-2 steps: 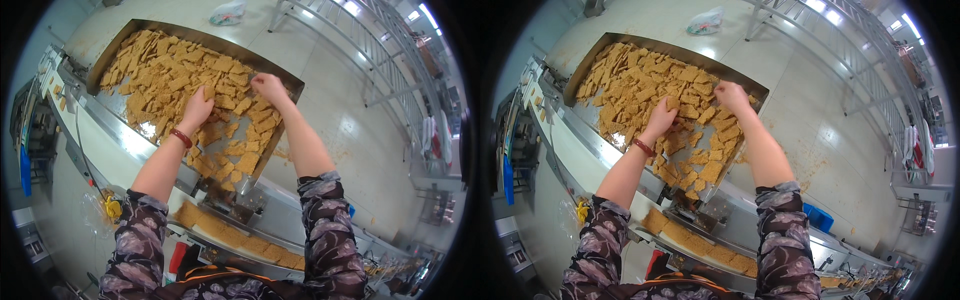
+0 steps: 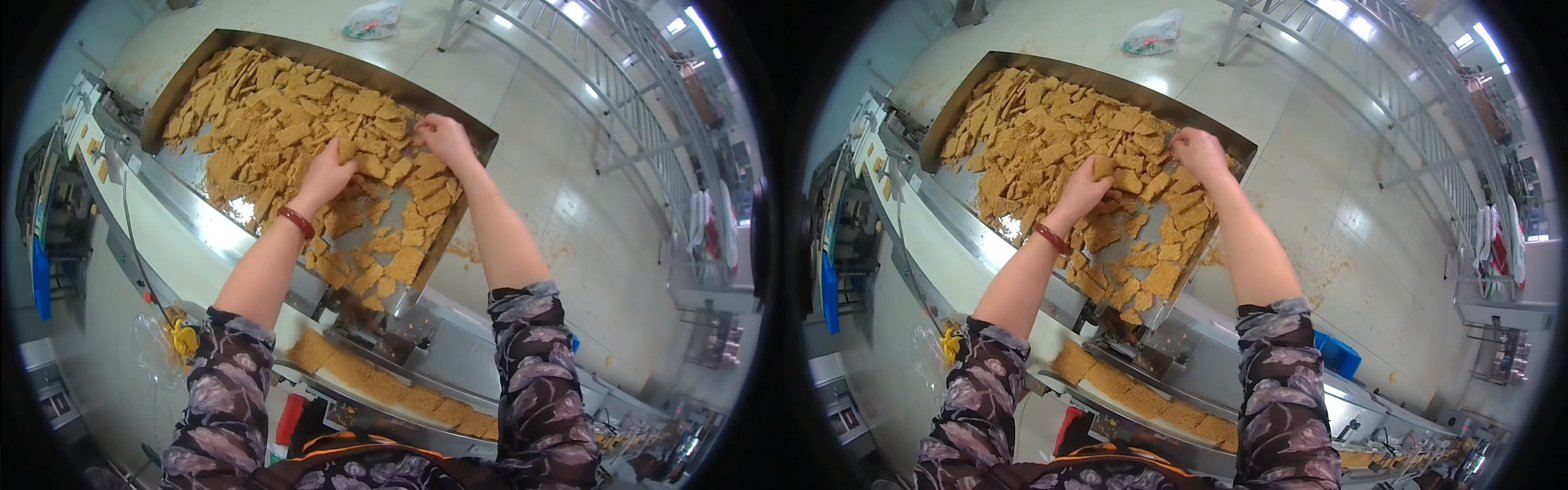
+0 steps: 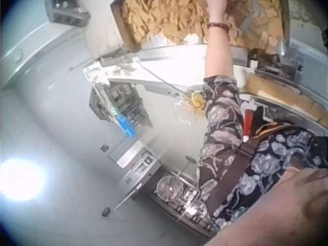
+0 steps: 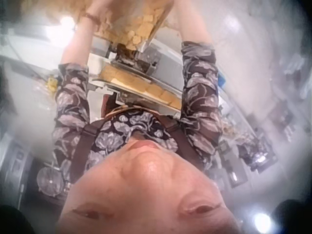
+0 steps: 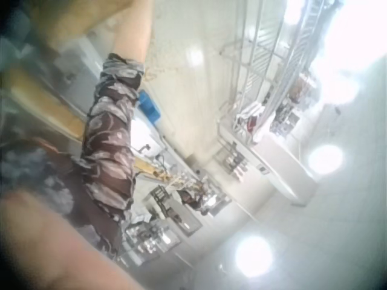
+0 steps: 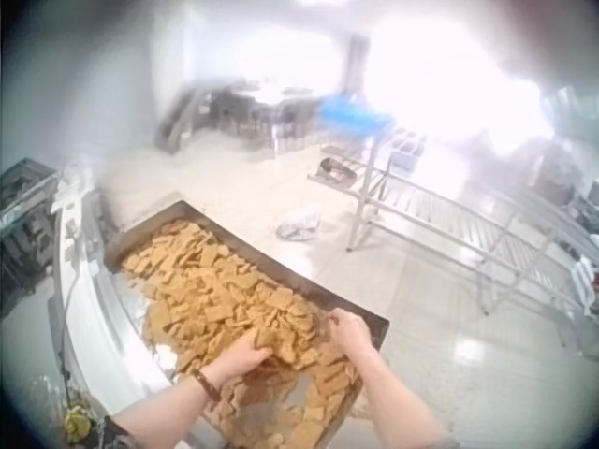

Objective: The person places rectangular crackers onto a moving conveyor belt from a large metal bin. They repeatedly pick up crackers and arrange them in a single file on the belt, occasionally adjusting their position.

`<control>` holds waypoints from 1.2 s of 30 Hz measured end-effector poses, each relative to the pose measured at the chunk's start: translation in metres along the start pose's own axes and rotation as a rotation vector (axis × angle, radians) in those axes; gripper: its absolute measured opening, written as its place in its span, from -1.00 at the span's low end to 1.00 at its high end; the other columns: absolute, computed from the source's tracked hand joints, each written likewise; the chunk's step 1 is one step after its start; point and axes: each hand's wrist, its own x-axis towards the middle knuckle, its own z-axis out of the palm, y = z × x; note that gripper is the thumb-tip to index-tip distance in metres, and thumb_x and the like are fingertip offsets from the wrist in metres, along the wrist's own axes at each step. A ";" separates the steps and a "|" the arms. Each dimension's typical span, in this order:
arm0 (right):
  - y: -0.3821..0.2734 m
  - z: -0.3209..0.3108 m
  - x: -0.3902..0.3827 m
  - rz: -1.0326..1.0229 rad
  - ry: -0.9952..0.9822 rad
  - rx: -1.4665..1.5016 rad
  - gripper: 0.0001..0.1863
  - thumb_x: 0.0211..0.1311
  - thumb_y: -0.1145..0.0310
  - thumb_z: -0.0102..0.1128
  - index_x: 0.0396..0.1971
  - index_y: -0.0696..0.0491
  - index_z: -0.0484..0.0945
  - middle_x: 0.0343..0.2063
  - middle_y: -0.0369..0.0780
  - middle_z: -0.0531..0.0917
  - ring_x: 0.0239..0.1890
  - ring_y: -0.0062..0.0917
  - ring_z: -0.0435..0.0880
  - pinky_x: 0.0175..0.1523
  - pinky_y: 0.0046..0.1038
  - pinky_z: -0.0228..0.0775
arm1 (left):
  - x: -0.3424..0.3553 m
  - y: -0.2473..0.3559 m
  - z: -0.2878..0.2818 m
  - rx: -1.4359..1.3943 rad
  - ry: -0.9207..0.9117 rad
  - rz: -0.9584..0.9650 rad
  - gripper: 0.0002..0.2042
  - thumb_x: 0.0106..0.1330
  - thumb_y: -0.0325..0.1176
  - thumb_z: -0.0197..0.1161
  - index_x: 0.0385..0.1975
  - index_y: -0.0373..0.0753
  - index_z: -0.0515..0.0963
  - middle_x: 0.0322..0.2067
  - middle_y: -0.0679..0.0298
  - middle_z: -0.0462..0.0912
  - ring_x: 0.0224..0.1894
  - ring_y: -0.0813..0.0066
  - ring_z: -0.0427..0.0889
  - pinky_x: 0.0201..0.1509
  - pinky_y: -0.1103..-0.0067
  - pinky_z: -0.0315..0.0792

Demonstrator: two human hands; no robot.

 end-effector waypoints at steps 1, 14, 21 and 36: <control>0.012 -0.007 0.001 -0.019 0.112 -0.124 -0.73 0.22 0.20 0.09 -0.14 -0.07 0.64 -0.24 -0.19 0.72 -0.16 -0.29 0.68 -0.04 -0.31 0.49 | -0.001 0.014 0.006 -0.123 -0.057 -0.018 -0.49 0.33 -0.34 0.13 0.28 -0.20 0.22 -0.03 0.10 0.56 0.02 0.39 0.58 -0.22 0.50 0.57; -0.058 0.060 -0.191 -1.038 -0.715 -0.716 -0.47 -0.07 0.04 0.42 -0.05 -0.12 0.54 -0.03 -0.21 0.49 0.13 -0.35 0.43 0.19 -0.21 0.27 | -0.091 0.041 -0.091 1.069 -0.286 -0.304 -0.45 -0.01 -0.06 0.42 -0.08 -0.25 0.45 -0.24 0.07 0.68 -0.18 0.08 0.67 -0.12 0.25 0.53; -0.051 0.051 -0.152 -0.661 -0.526 -1.121 -0.62 0.01 0.32 0.30 -0.08 -0.13 0.60 -0.03 -0.20 0.51 0.14 -0.44 0.45 0.13 -0.29 0.32 | -0.126 0.014 -0.053 0.963 -0.180 -0.278 -0.47 -0.01 -0.05 0.45 -0.13 -0.27 0.52 -0.28 0.02 0.69 -0.19 0.12 0.70 -0.11 0.35 0.55; -0.097 0.096 -0.121 -0.695 -0.540 -1.124 -0.37 0.21 -0.02 0.17 0.27 -0.15 0.35 0.34 -0.20 0.27 0.44 -0.27 0.08 0.46 -0.09 -0.10 | -0.047 -0.049 -0.168 0.626 0.421 -0.536 -0.18 0.16 -0.01 0.33 0.40 -0.03 0.08 0.37 -0.11 0.09 0.39 -0.06 0.15 0.32 0.16 0.29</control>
